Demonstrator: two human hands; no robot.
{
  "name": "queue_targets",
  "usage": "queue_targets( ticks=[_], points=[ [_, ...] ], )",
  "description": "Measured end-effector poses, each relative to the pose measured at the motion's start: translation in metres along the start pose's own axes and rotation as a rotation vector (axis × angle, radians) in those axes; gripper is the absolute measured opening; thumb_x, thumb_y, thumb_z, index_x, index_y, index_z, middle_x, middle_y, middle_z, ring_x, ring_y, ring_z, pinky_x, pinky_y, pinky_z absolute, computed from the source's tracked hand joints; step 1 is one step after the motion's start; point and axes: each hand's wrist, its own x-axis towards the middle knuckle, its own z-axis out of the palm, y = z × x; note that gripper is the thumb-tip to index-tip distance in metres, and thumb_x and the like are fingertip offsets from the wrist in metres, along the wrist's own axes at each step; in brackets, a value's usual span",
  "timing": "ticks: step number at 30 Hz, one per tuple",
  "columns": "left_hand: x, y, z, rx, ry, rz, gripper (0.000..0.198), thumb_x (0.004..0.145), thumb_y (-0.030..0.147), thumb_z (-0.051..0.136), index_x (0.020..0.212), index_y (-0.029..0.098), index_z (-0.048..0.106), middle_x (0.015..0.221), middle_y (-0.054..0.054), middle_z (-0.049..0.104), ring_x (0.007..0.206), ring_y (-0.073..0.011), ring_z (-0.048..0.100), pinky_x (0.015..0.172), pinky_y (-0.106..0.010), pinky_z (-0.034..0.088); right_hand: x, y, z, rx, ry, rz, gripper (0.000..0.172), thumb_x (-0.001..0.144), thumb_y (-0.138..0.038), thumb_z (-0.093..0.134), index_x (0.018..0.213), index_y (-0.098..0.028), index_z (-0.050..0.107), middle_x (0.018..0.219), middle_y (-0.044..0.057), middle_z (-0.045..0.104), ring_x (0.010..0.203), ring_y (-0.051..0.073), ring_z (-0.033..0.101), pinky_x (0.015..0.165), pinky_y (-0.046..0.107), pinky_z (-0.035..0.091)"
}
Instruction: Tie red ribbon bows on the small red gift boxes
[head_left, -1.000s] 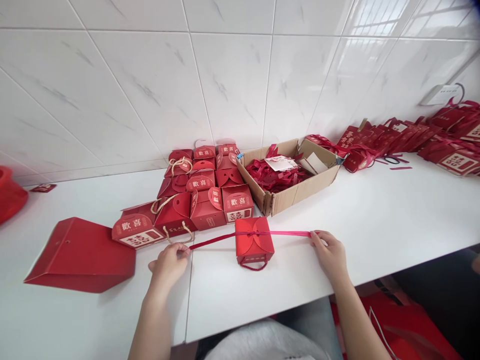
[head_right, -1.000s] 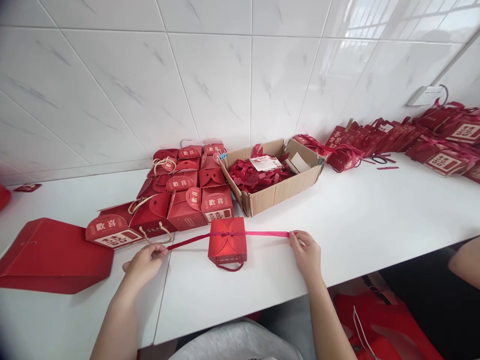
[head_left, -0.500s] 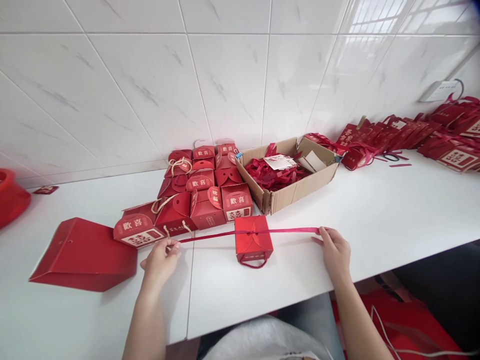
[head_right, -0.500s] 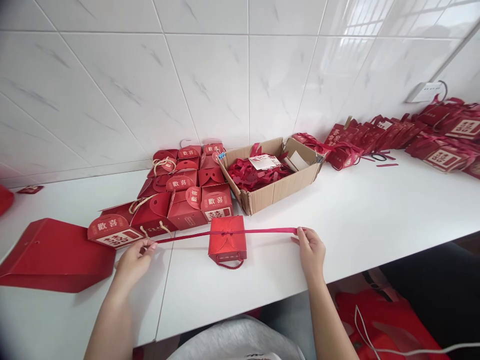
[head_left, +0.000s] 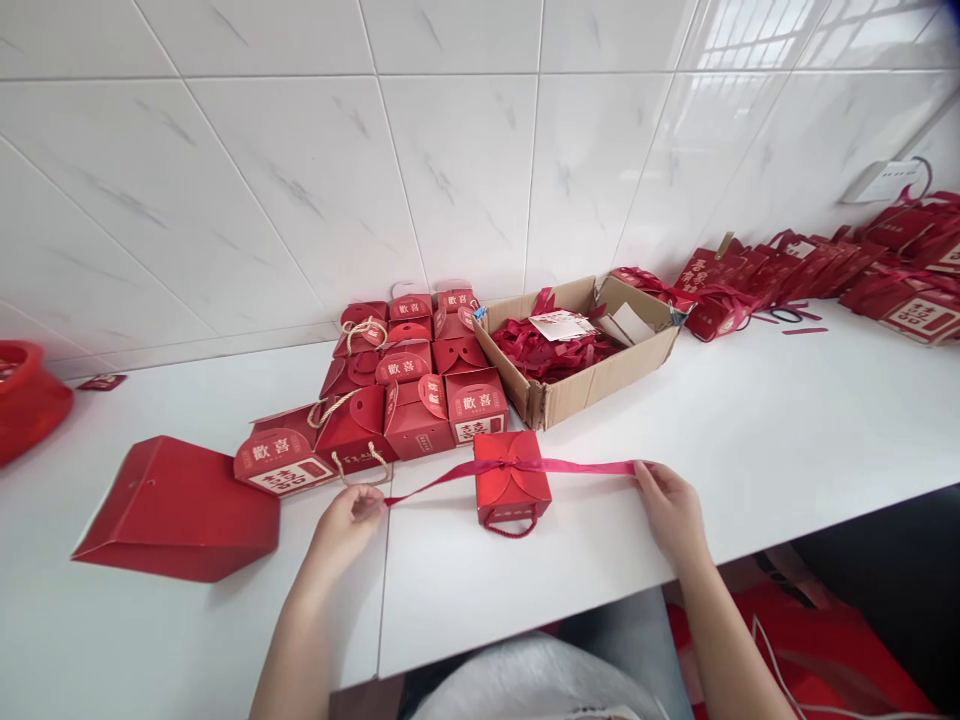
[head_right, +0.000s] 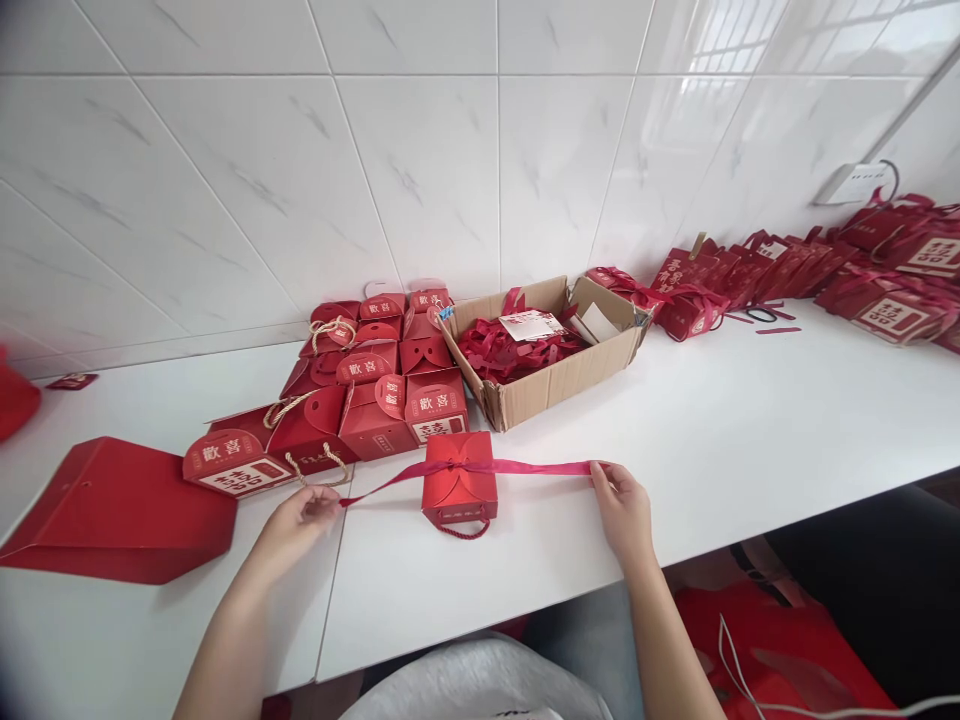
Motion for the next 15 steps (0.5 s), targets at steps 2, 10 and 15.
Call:
queue_targets(
  ticks=[2,10,15],
  points=[
    [-0.008,0.005,-0.005,-0.050,-0.051,0.076,0.023,0.061,0.023,0.055,0.084,0.021,0.057,0.098,-0.007,0.065,0.094,-0.0271,0.061,0.087,-0.041,0.047,0.002,-0.003,-0.002,0.008,0.008,-0.023,0.048,0.077,-0.055,0.060,0.105,-0.016,0.063,0.108,0.014,0.065,0.098,0.028,0.062,0.080,0.041,0.052],
    [-0.026,0.071,-0.006,-0.188,-0.295,0.422,0.034,0.072,0.018,0.040,0.103,0.024,0.054,0.122,-0.005,0.056,0.122,-0.0237,0.047,0.105,-0.041,0.034,-0.002,-0.064,0.019,-0.011,-0.260,-0.352,0.038,0.087,-0.050,0.050,0.105,-0.019,0.062,0.113,0.012,0.063,0.107,0.024,0.058,0.094,0.040,0.046],
    [-0.016,0.101,0.028,-0.263,-0.327,0.297,0.022,0.085,0.041,0.045,0.093,0.023,0.054,0.099,-0.002,0.060,0.096,-0.0199,0.056,0.084,-0.031,0.043,-0.010,-0.103,0.045,-0.078,-0.618,-0.363,0.036,0.089,-0.052,0.046,0.095,-0.019,0.062,0.098,0.008,0.068,0.089,0.020,0.062,0.070,0.029,0.049]
  ],
)
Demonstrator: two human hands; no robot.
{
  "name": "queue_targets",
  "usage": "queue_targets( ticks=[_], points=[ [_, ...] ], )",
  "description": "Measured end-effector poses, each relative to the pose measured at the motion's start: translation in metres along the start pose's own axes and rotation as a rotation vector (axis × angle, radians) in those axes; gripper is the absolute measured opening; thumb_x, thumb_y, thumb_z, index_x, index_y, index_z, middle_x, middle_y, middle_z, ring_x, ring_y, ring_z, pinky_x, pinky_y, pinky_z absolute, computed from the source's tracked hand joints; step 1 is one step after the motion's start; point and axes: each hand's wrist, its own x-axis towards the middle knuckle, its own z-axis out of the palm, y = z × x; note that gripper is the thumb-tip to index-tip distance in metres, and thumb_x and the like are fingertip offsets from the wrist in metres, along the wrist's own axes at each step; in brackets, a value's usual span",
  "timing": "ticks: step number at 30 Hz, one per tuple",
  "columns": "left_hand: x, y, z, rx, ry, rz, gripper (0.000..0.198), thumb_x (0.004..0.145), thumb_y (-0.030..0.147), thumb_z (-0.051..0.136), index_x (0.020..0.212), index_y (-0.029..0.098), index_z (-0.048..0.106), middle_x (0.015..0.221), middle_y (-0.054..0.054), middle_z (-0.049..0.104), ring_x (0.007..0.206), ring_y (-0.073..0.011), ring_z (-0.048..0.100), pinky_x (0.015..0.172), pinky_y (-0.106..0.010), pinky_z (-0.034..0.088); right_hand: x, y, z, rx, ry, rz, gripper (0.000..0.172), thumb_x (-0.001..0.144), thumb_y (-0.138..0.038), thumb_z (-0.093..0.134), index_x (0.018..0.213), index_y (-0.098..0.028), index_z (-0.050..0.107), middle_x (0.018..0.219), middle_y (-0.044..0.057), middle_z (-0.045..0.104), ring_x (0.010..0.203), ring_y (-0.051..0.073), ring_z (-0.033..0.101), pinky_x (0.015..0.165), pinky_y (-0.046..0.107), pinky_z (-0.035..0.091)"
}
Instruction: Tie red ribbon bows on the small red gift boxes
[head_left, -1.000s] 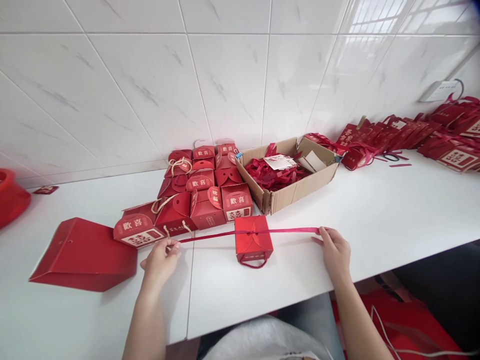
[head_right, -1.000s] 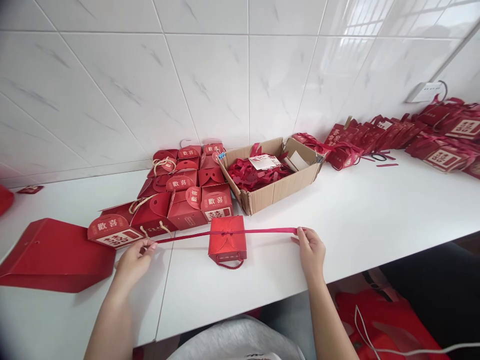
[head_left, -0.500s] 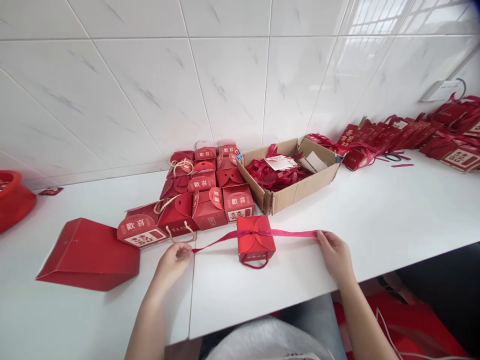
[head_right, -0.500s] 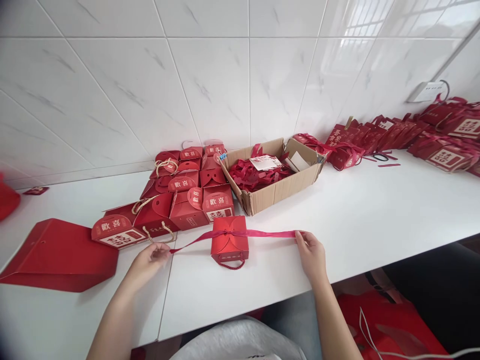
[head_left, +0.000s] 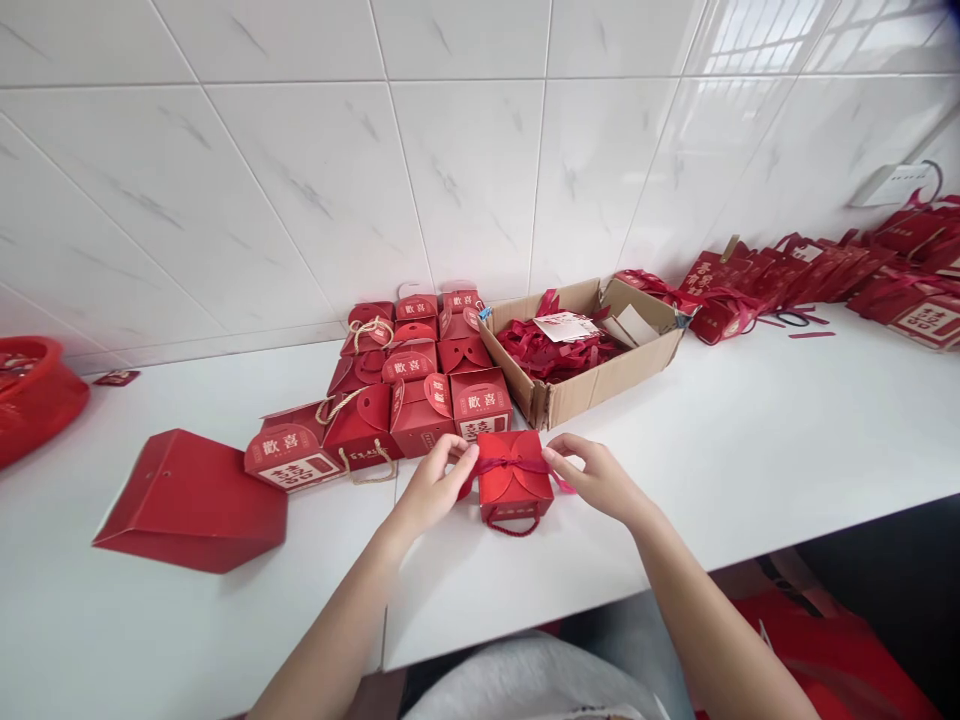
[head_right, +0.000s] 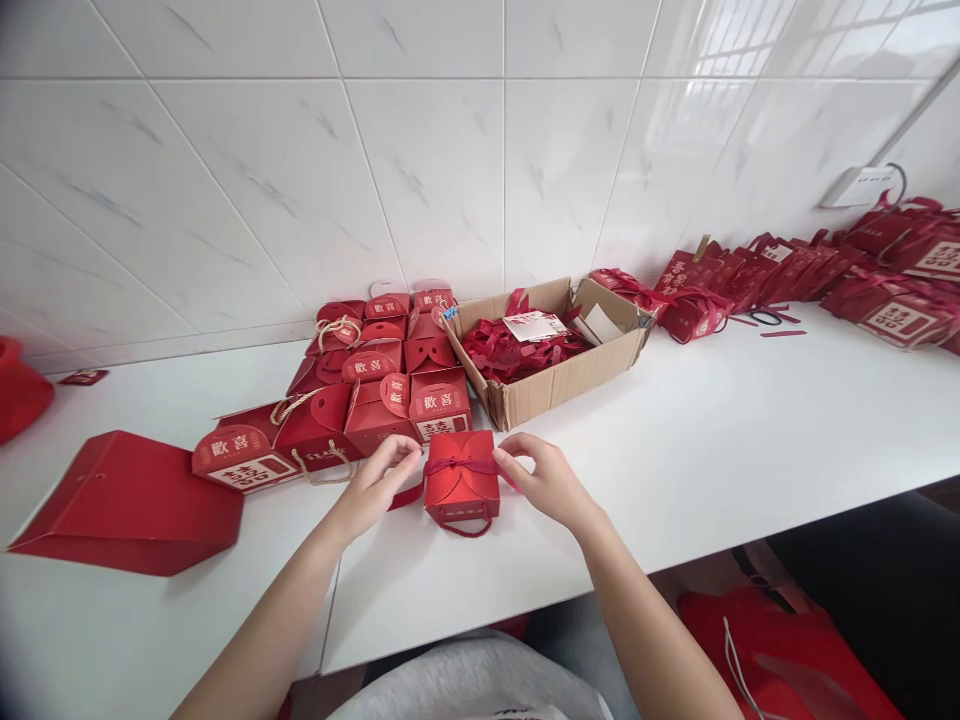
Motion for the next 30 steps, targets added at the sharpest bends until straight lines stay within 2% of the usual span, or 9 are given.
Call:
queue_targets(
  ticks=[3,6,11,15,19,30],
  points=[
    [0.009,0.000,0.011,-0.009,-0.031,-0.037,0.036,0.085,0.055,0.046,0.076,0.020,0.050,0.070,0.003,0.051,0.067,-0.0143,0.049,0.064,-0.026,0.038,0.007,-0.007,0.004,-0.082,-0.077,0.009,0.041,0.087,-0.054,0.047,0.071,-0.019,0.058,0.072,0.003,0.064,0.068,0.016,0.056,0.061,0.027,0.043],
    [0.011,0.001,0.013,0.009,-0.081,-0.019,0.046,0.084,0.058,0.047,0.060,0.019,0.041,0.058,0.005,0.037,0.056,-0.0116,0.037,0.056,-0.025,0.029,0.010,-0.006,0.002,-0.147,-0.150,0.013,0.047,0.086,-0.056,0.048,0.058,-0.018,0.052,0.058,-0.001,0.055,0.058,0.013,0.046,0.059,0.026,0.038],
    [0.008,0.011,0.011,-0.073,-0.150,0.031,0.041,0.081,0.051,0.055,0.060,0.018,0.043,0.063,0.003,0.045,0.062,-0.0121,0.041,0.061,-0.025,0.033,0.009,-0.006,0.002,0.003,-0.193,-0.024,0.040,0.086,-0.047,0.053,0.059,-0.018,0.052,0.061,-0.001,0.053,0.062,0.012,0.045,0.062,0.025,0.037],
    [0.007,0.016,0.010,-0.091,-0.116,0.060,0.041,0.079,0.045,0.059,0.058,0.018,0.036,0.061,0.005,0.038,0.059,-0.0106,0.035,0.059,-0.024,0.030,0.010,-0.008,0.003,0.091,-0.140,-0.073,0.037,0.086,-0.043,0.055,0.060,-0.018,0.051,0.063,0.000,0.052,0.063,0.012,0.045,0.062,0.025,0.037],
    [0.009,0.014,0.009,-0.109,-0.074,0.088,0.040,0.080,0.042,0.059,0.059,0.018,0.035,0.059,0.006,0.033,0.058,-0.0099,0.031,0.058,-0.024,0.029,0.013,-0.006,0.002,0.105,-0.151,-0.109,0.038,0.087,-0.045,0.053,0.060,-0.018,0.049,0.066,0.000,0.050,0.064,0.012,0.044,0.062,0.025,0.036],
    [0.010,0.007,0.006,-0.072,-0.083,0.151,0.036,0.080,0.040,0.058,0.059,0.018,0.038,0.061,0.004,0.038,0.060,-0.0109,0.034,0.058,-0.024,0.031,0.016,-0.002,-0.001,0.127,-0.199,-0.092,0.043,0.086,-0.053,0.052,0.061,-0.018,0.049,0.066,-0.001,0.047,0.062,0.012,0.043,0.062,0.026,0.036]
  ],
)
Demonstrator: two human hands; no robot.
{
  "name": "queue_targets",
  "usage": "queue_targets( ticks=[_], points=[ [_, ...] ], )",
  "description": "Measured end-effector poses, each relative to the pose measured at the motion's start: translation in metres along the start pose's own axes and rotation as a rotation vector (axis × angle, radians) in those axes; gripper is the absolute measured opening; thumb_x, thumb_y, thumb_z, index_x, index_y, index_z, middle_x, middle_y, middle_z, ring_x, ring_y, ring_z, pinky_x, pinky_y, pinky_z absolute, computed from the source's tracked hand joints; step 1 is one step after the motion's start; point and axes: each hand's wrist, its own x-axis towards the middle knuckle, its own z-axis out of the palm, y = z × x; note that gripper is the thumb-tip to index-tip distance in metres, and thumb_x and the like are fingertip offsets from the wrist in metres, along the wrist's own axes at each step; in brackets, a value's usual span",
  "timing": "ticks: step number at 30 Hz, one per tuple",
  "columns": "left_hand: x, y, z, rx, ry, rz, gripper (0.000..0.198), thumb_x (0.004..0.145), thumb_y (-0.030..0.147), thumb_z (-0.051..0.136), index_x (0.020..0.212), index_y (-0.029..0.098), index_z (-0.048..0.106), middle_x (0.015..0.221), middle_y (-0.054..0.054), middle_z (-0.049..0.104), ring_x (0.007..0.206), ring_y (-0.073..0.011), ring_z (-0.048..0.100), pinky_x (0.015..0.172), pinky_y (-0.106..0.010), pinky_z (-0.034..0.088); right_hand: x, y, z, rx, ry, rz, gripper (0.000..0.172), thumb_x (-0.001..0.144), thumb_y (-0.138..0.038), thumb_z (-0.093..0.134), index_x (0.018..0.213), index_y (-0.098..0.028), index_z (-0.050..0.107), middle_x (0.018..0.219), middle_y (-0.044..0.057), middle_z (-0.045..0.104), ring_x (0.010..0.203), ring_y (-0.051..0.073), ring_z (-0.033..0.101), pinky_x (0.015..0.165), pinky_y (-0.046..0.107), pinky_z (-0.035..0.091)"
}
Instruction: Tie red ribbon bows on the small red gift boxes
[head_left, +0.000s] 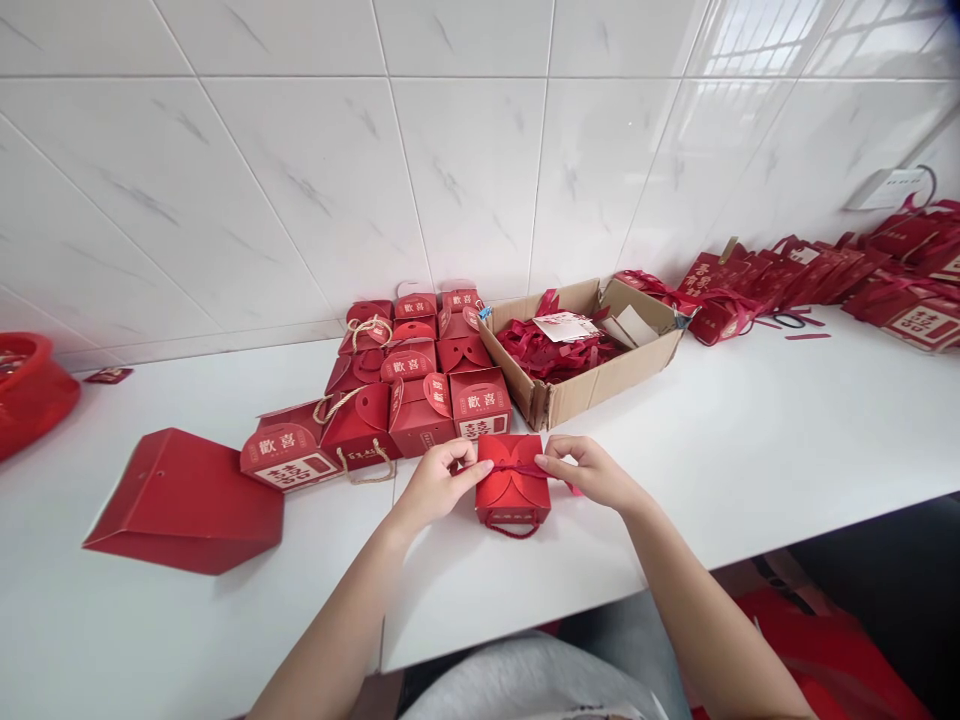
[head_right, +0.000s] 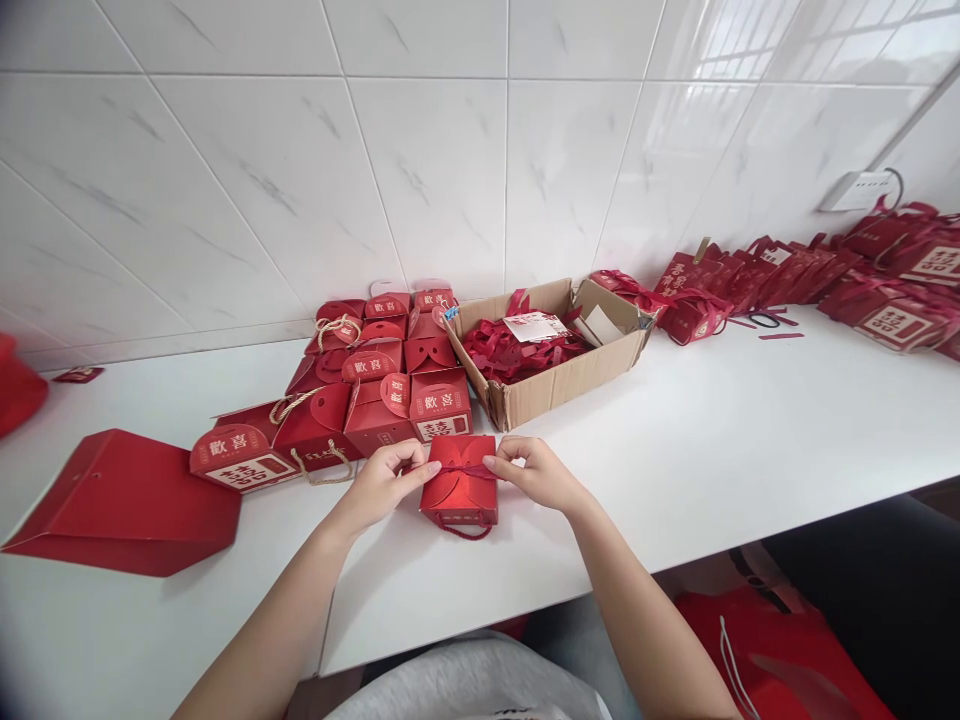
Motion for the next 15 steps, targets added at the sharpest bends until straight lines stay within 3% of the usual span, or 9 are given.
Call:
queue_targets(
  ticks=[9,15],
  points=[
    [0.000,-0.002,0.003,-0.014,0.006,0.011,0.034,0.079,0.033,0.058,0.059,0.019,0.035,0.062,0.004,0.037,0.061,-0.0113,0.034,0.060,-0.025,0.029,-0.003,0.001,-0.002,0.042,0.032,0.045,0.042,0.083,-0.052,0.057,0.060,-0.017,0.052,0.067,-0.001,0.049,0.062,0.011,0.045,0.060,0.025,0.036],
    [0.000,-0.004,0.010,0.002,0.087,0.014,0.035,0.078,0.032,0.058,0.058,0.019,0.032,0.064,0.004,0.036,0.061,-0.0114,0.036,0.061,-0.025,0.031,-0.014,0.009,-0.021,0.289,-0.183,0.107,0.030,0.078,-0.046,0.066,0.074,-0.016,0.064,0.062,-0.002,0.054,0.053,0.009,0.043,0.051,0.023,0.033]
  ],
)
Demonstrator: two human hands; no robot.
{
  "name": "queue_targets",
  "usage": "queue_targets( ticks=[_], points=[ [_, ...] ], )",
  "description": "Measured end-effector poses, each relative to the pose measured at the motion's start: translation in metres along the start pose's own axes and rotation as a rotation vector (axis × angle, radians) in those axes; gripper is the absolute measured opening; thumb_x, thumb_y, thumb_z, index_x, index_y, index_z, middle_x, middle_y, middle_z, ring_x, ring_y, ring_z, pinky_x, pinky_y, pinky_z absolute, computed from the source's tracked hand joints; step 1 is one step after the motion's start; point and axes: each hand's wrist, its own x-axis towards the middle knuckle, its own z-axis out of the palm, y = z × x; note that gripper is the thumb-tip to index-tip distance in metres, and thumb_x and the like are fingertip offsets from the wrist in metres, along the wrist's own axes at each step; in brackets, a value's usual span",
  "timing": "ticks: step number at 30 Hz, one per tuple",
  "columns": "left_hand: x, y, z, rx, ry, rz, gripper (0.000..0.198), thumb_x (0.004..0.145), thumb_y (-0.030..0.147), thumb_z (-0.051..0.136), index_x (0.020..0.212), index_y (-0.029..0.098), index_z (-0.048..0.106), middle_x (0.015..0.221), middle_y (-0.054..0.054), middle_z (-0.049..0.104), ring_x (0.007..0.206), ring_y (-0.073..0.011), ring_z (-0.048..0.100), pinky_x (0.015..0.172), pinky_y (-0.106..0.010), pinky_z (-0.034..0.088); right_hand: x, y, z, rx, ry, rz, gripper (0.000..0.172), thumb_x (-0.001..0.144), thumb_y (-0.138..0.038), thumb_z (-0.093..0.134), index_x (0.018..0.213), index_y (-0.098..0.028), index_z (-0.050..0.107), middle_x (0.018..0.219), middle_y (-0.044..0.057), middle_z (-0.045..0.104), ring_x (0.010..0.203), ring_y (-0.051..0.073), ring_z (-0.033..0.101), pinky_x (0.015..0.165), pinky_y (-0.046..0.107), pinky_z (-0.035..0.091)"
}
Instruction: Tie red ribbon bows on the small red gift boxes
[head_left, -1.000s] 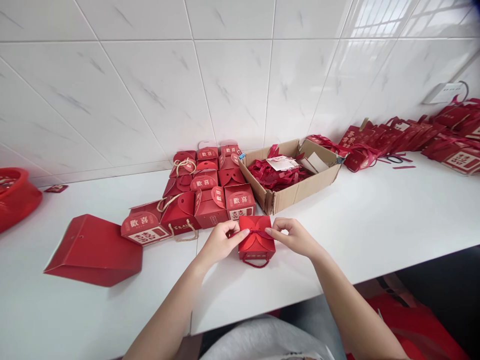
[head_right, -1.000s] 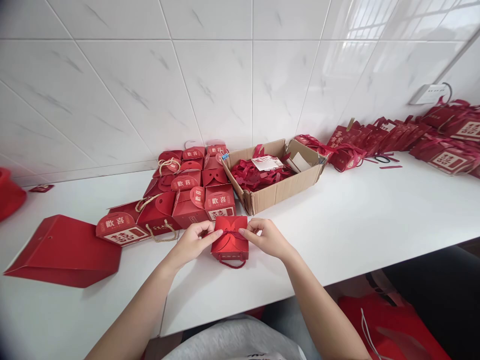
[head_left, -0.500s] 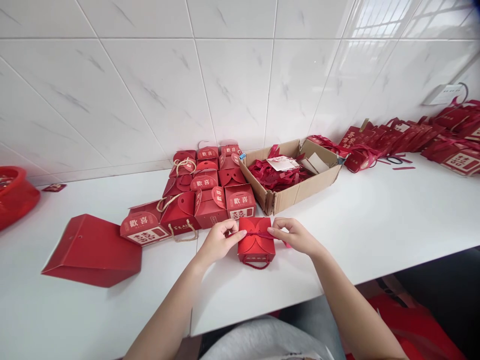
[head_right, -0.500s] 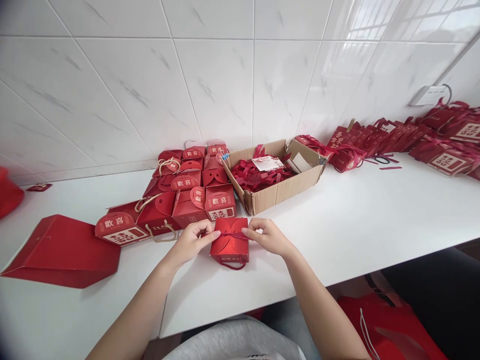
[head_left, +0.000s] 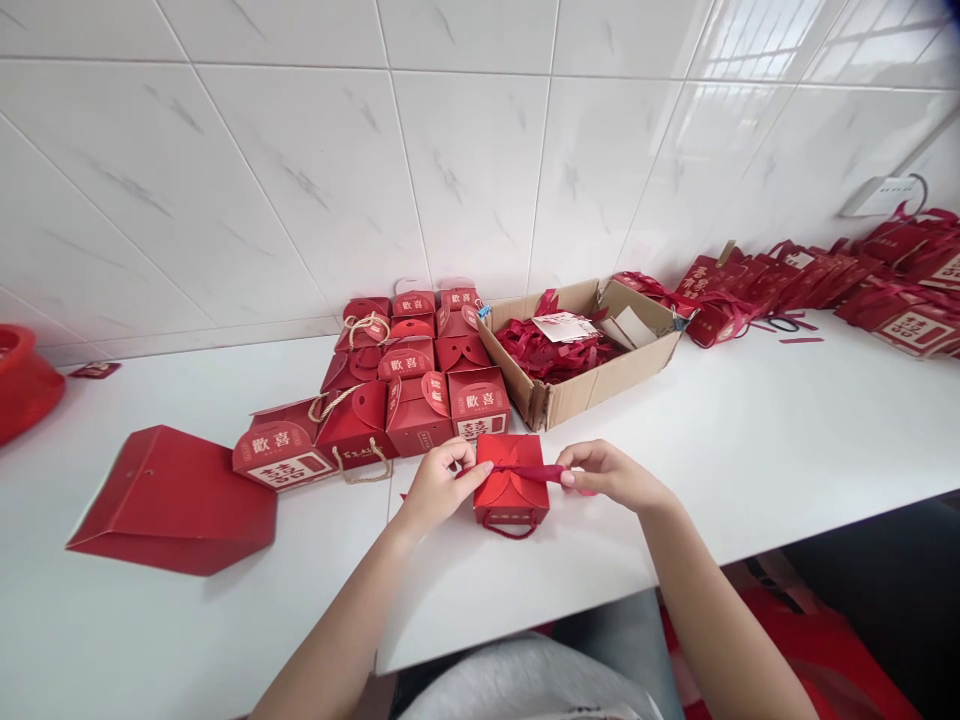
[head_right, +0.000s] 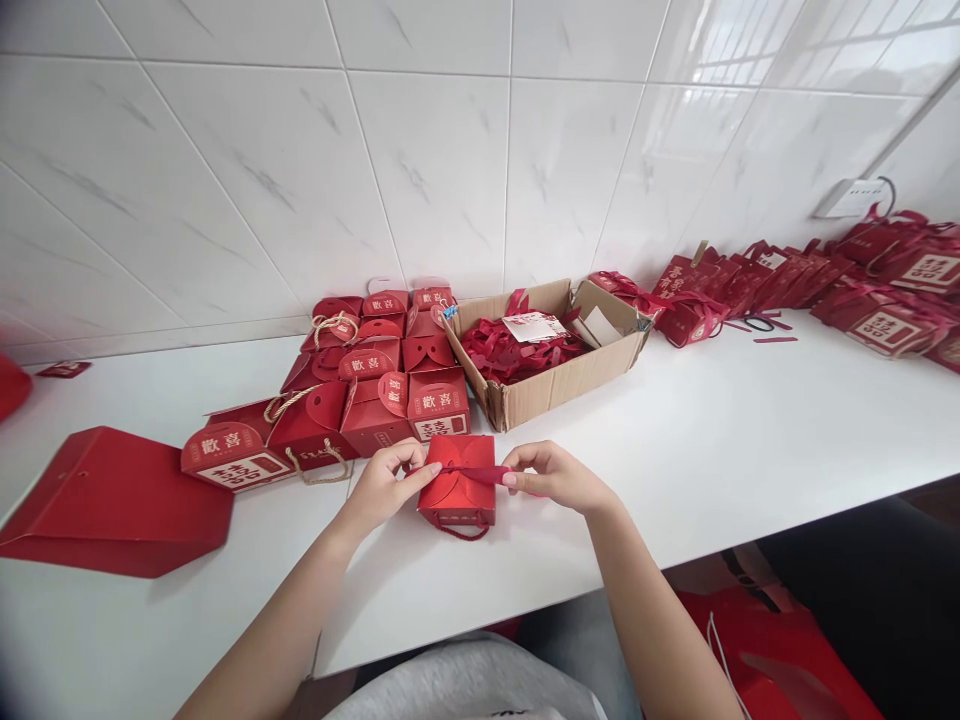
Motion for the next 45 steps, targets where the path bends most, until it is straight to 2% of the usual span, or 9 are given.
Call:
queue_targets(
  ticks=[4,8,11,17,25,30,34,41,45],
  points=[
    [0.000,-0.002,0.002,0.031,0.008,0.016,0.033,0.078,0.032,0.057,0.059,0.019,0.033,0.066,0.003,0.039,0.064,-0.0124,0.041,0.065,-0.026,0.035,-0.005,0.000,0.000,0.150,0.002,-0.118,0.023,0.081,-0.039,0.066,0.087,-0.017,0.069,0.072,0.002,0.065,0.067,0.013,0.058,0.067,0.028,0.047],
    [-0.002,0.004,0.002,0.130,0.141,0.092,0.015,0.076,0.028,0.062,0.079,0.021,0.048,0.086,-0.001,0.055,0.087,-0.0184,0.052,0.084,-0.031,0.040,-0.001,-0.010,0.016,0.202,0.006,-0.148,0.031,0.084,-0.039,0.063,0.107,-0.018,0.067,0.080,0.004,0.070,0.079,0.017,0.064,0.082,0.035,0.050],
    [-0.001,0.018,0.001,0.121,0.145,0.150,0.014,0.082,0.033,0.057,0.091,0.022,0.055,0.100,-0.005,0.060,0.101,-0.0217,0.053,0.094,-0.034,0.039,0.003,-0.016,0.030,0.201,0.001,-0.131,0.040,0.084,-0.041,0.063,0.117,-0.019,0.060,0.083,0.005,0.071,0.079,0.018,0.066,0.079,0.036,0.052],
    [0.008,0.048,0.005,0.092,-0.083,0.172,0.022,0.076,0.040,0.066,0.085,0.021,0.061,0.092,-0.004,0.067,0.093,-0.0219,0.059,0.088,-0.035,0.043,0.006,-0.023,0.045,0.045,0.185,-0.123,0.033,0.083,-0.046,0.061,0.102,-0.020,0.055,0.069,0.001,0.067,0.062,0.014,0.060,0.061,0.027,0.048],
    [0.019,0.060,0.007,0.127,-0.076,0.209,0.020,0.077,0.039,0.065,0.072,0.020,0.062,0.080,-0.002,0.068,0.081,-0.0199,0.061,0.082,-0.034,0.046,0.011,-0.018,0.044,-0.099,0.265,-0.085,0.043,0.081,-0.049,0.060,0.112,-0.019,0.062,0.054,-0.005,0.051,0.051,0.011,0.048,0.052,0.025,0.040],
    [0.014,0.044,0.002,0.074,0.061,0.207,0.020,0.082,0.040,0.059,0.088,0.020,0.061,0.094,-0.005,0.063,0.090,-0.0190,0.058,0.082,-0.031,0.045,0.017,-0.011,0.049,-0.128,0.409,-0.188,0.032,0.082,-0.048,0.060,0.087,-0.018,0.071,0.086,0.006,0.065,0.067,0.014,0.056,0.058,0.027,0.046],
    [0.006,0.013,-0.004,0.045,0.152,-0.014,0.024,0.082,0.043,0.057,0.091,0.021,0.052,0.097,-0.005,0.061,0.094,-0.0195,0.058,0.085,-0.032,0.044,0.016,-0.010,0.049,-0.061,0.376,-0.102,0.033,0.081,-0.049,0.059,0.089,-0.018,0.068,0.074,0.003,0.064,0.048,0.009,0.045,0.043,0.024,0.038],
    [-0.002,-0.008,-0.002,-0.085,-0.131,-0.177,0.036,0.083,0.052,0.051,0.070,0.019,0.048,0.071,0.001,0.053,0.069,-0.0146,0.051,0.065,-0.026,0.039,0.015,-0.021,0.046,0.064,0.216,-0.062,0.033,0.079,-0.049,0.060,0.086,-0.017,0.062,0.088,0.005,0.070,0.037,0.003,0.037,0.035,0.022,0.030],
    [-0.001,-0.004,-0.005,-0.176,-0.155,-0.197,0.041,0.081,0.050,0.055,0.059,0.019,0.040,0.060,0.004,0.044,0.061,-0.0123,0.044,0.061,-0.025,0.035,0.019,-0.020,0.050,0.064,0.292,0.025,0.030,0.079,-0.043,0.060,0.089,-0.015,0.064,0.078,0.006,0.069,0.041,0.006,0.045,0.038,0.022,0.036]
  ],
)
